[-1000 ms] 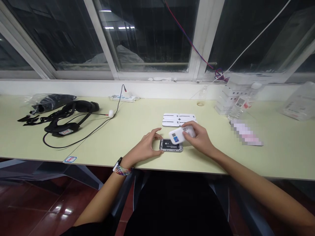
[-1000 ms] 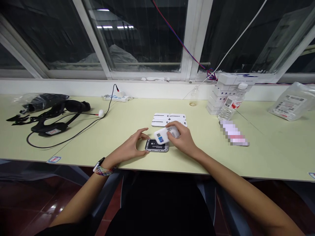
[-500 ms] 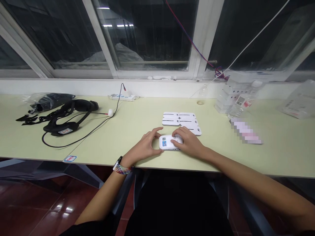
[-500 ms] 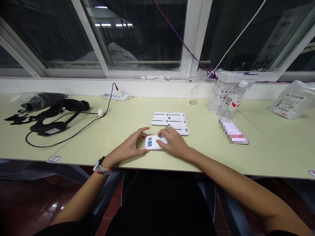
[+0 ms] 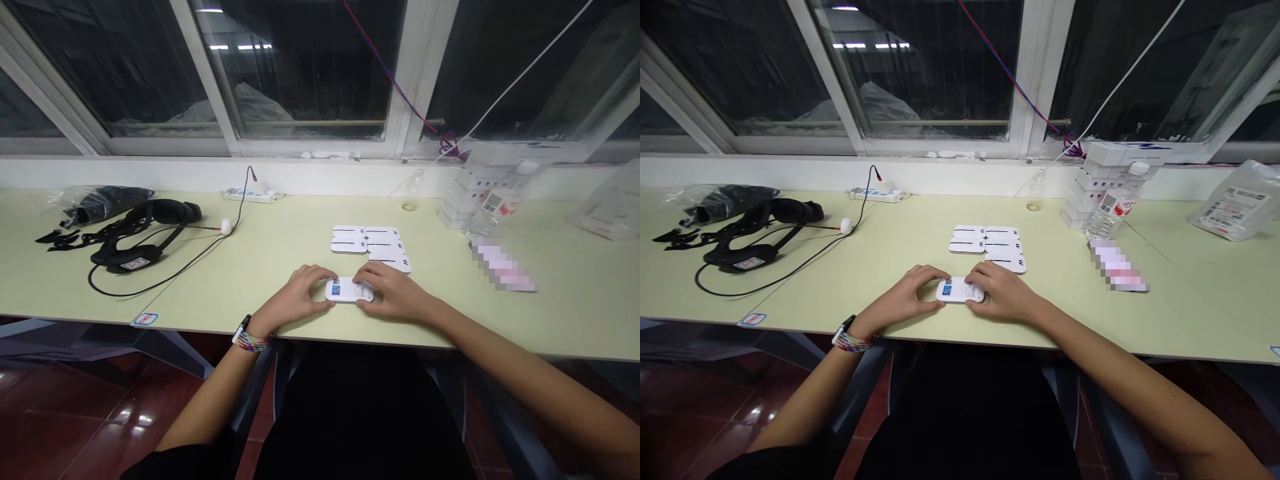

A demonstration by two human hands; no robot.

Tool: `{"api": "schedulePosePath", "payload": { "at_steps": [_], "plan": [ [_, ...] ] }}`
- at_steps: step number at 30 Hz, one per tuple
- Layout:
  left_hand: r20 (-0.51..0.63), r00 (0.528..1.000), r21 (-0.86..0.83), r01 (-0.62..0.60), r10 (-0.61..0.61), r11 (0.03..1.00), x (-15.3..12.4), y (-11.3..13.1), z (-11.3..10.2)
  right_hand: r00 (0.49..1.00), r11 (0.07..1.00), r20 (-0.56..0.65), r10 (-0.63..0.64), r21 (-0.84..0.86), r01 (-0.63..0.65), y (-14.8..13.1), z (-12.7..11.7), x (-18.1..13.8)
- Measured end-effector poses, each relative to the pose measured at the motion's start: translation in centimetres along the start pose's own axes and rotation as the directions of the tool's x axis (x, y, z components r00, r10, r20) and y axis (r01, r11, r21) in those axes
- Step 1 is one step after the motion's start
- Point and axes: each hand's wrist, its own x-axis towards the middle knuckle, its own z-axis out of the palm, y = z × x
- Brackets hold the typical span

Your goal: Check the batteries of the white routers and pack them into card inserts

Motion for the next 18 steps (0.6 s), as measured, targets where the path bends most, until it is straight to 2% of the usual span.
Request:
{"api": "schedulePosePath", "payload": {
  "at_steps": [9,15,16,18],
  "plan": [
    [-0.073,0.997,0.09,-0.002,0.008,0.996,0.2,0.1,0.1,1.0,0.998,-0.019,-0.022,-0.064,0.02,0.1,0.8,0.5],
    [-0.101,0.994,0.111,0.048,-0.037,0.993,0.2,-0.2,0.5,0.981,0.992,-0.186,-0.059,-0.122,0.037,-0.2,0.4,0.1],
    [-0.106,0.993,0.11,0.059,-0.047,0.992,0.1,-0.3,0.5,0.985,0.992,-0.158,-0.07,-0.119,0.052,-0.2,0.5,-0.1],
    [-0.117,0.991,0.106,0.081,-0.069,0.991,0.1,-0.3,0.6,0.997,0.993,-0.006,-0.074,-0.094,0.073,-0.2,1.0,-0.5]
  ]
}}
